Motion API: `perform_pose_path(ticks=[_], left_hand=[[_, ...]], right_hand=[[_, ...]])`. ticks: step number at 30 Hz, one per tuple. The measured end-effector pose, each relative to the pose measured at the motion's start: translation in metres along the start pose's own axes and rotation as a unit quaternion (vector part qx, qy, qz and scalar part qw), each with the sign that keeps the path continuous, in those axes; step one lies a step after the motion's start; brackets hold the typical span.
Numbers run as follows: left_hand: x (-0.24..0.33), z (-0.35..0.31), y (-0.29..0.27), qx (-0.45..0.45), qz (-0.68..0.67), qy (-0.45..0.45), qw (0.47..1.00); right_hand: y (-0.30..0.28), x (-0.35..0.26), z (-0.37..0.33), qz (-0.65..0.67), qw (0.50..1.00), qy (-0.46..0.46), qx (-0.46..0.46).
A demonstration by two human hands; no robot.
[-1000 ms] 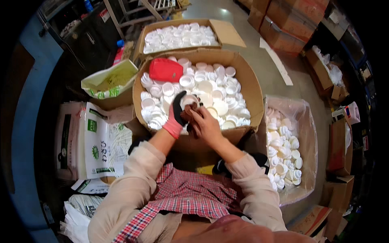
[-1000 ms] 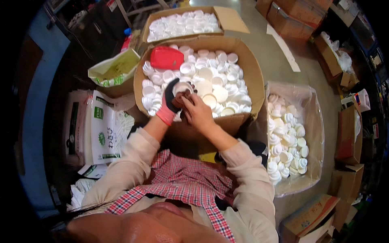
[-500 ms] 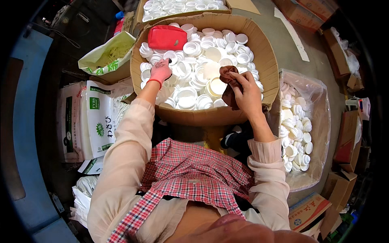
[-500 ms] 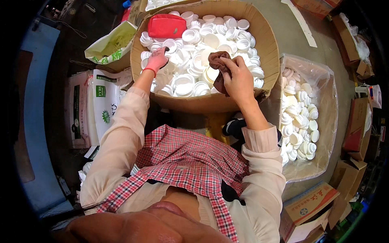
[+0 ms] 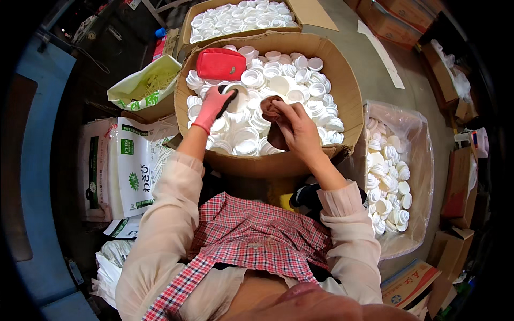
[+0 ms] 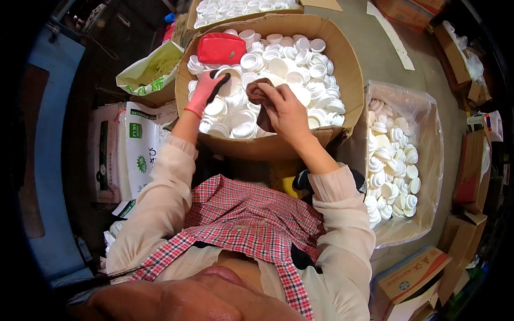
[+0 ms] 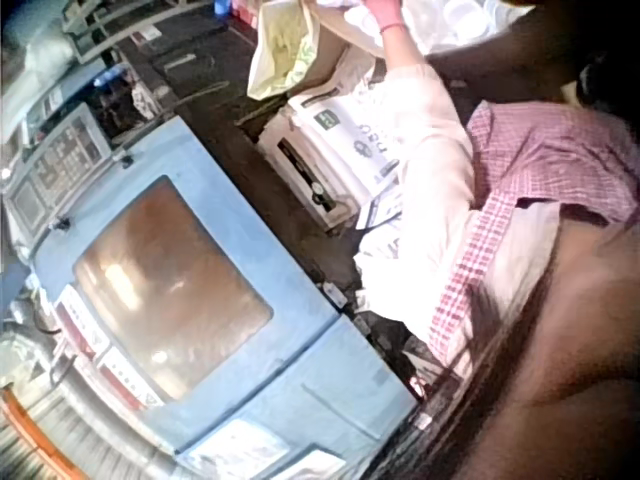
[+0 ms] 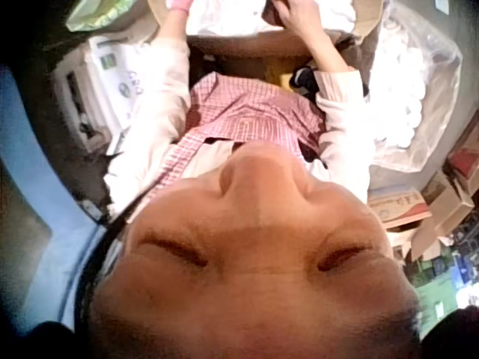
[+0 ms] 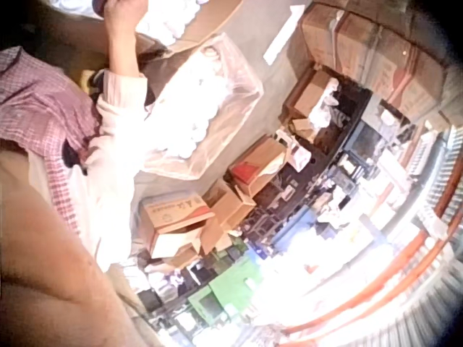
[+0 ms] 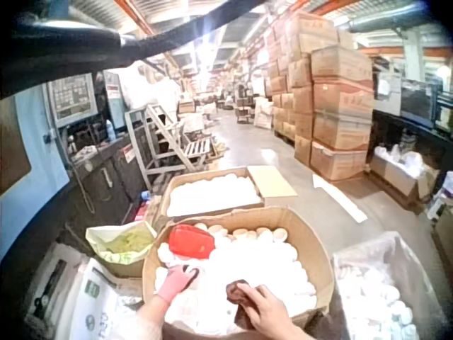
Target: The person sits on the floor and repeatedly picks up white plastic cup halves from a cardboard box. They wipe the rim of each cup with a brown cloth, then fit the two halves together and place the assembled cup into a nearby container.
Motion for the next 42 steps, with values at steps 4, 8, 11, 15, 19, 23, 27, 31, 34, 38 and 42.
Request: perform_pose_path(ticks=[4,8,11,15,19,23,27,31,34,38,42], left_hand=[[0.033,-0.046,0.038,-0.022,-0.188,0.159,0.969],[0.079,-0.087,0.035,0.036,-0.192,0.307,0.931],[0.086,-0.079,0.081,-0.243,-0.697,0.008,0.674],[0.066,-0.078,0.092,-0.258,-0.698,-0.012,0.668],[0.071,-0.091,0.095,-0.042,0.094,0.433,0.895],[0.045,-0.081,0.093,-0.2,-0.447,0.146,0.86],[0.117,-0.109,0.013,-0.001,-0.218,0.326,0.92],[0.052,-0.056,-0.002,-0.151,-0.805,0.006,0.574],[0.038,-0.05,0.0,-0.146,-0.79,-0.049,0.594],[0.056,-0.057,0.015,-0.211,-0.777,-0.062,0.59],[0.061,-0.058,0.021,-0.278,-0.809,-0.052,0.516]], right_hand=[[0.004,-0.028,0.002,-0.115,0.987,-0.09,0.064],[0.007,-0.035,0.001,-0.032,0.996,-0.015,0.087],[0.028,-0.047,-0.017,0.032,0.996,-0.046,0.073],[0.028,-0.082,-0.017,-0.048,0.988,-0.136,0.05],[0.018,-0.092,-0.007,-0.105,0.971,-0.195,0.086],[0.012,-0.062,0.002,-0.127,0.987,-0.061,0.075],[-0.015,0.013,-0.001,-0.173,0.98,0.067,0.065],[-0.052,0.075,0.0,-0.256,0.956,0.123,0.077],[-0.02,0.133,-0.012,-0.417,0.868,0.191,-0.19],[0.023,0.174,0.018,-0.331,0.924,0.1,-0.166],[0.065,0.232,0.045,-0.252,0.959,0.087,-0.094]])
Point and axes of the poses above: each hand's wrist, its own z-axis towards the middle knuckle, its own y-axis out of the palm, x = y × z, the point moved 10 cm from there along z, towards the middle knuckle, and after that the axes turned 3 degrees about -z, right-handed, at the moved point
